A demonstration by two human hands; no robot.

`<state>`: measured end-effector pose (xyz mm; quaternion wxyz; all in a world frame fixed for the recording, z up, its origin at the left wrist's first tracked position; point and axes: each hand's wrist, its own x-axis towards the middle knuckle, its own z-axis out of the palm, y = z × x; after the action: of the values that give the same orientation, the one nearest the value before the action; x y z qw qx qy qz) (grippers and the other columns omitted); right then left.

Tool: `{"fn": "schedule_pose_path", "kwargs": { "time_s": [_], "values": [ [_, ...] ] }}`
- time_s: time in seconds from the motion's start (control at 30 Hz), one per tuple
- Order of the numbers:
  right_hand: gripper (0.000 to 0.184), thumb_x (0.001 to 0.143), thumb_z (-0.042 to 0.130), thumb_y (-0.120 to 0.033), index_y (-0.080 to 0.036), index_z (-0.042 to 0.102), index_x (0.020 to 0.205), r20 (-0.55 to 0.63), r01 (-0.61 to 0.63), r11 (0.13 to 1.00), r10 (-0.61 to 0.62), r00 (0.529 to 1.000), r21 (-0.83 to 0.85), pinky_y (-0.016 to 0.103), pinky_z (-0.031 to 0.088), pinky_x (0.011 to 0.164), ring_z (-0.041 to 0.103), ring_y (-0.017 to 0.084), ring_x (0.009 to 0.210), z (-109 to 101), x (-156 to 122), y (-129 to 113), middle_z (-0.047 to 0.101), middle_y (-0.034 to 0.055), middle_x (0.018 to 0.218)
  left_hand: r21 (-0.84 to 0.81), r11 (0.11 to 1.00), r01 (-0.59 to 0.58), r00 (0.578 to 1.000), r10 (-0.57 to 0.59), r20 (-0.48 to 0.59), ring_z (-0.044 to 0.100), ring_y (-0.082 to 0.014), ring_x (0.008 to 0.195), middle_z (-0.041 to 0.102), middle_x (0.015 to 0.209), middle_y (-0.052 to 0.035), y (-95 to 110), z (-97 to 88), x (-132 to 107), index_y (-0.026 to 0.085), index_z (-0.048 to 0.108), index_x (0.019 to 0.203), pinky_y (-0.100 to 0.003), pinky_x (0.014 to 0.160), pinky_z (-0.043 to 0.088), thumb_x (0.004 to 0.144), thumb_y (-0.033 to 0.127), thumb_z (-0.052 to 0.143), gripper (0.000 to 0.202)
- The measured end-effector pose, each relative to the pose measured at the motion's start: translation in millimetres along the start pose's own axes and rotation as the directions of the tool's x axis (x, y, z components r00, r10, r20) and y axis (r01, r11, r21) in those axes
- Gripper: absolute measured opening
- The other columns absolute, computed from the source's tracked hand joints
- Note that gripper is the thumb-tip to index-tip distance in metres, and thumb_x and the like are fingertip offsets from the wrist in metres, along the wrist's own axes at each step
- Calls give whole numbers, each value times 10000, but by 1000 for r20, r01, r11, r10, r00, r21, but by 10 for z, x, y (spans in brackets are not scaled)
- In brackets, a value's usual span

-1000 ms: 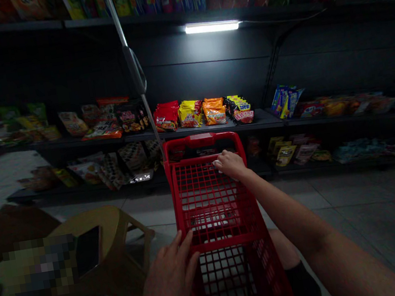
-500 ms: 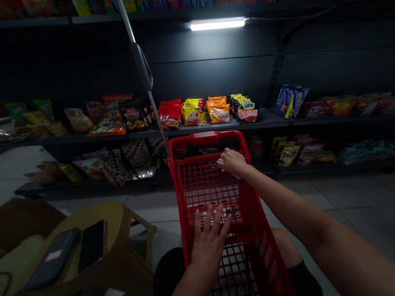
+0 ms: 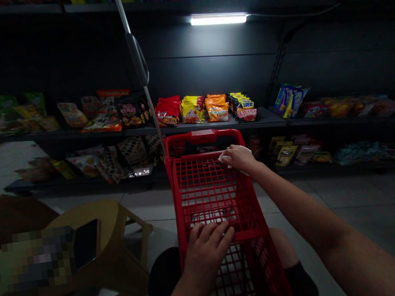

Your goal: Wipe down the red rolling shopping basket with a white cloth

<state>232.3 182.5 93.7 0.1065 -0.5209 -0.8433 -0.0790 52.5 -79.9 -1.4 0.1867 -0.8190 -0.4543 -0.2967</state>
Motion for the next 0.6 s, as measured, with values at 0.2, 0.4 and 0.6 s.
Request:
{"fn": "schedule_pose_path", "kwargs": {
  "time_s": [0.2,0.4,0.6],
  "values": [
    [413,961,432,-426,-194,761,869,-13,-2,1000,2,1000,-12,261,394,759,604,188,900,98,54,-22,690,93,952,-23,997,71,997,-71,18,558,-171,1078,695,1229,20,45,14,-87,320,671,1182,-361,976,332,983,282,506,261],
    [469,1005,321,-392,-181,740,1006,-78,-41,999,42,996,12,249,396,794,578,180,981,-14,61,136,668,89,1040,-112,989,99,995,-97,25,572,-158,976,714,1048,9,41,64,-79,281,670,1143,-355,967,316,978,253,515,228],
    [417,976,413,-433,-186,747,939,-53,-38,996,34,998,-86,277,379,829,554,205,997,79,-134,95,668,108,1006,-142,985,94,995,-89,38,574,-152,939,699,1022,4,27,64,-67,276,665,1135,-350,957,324,982,227,494,235]
  ]
}}
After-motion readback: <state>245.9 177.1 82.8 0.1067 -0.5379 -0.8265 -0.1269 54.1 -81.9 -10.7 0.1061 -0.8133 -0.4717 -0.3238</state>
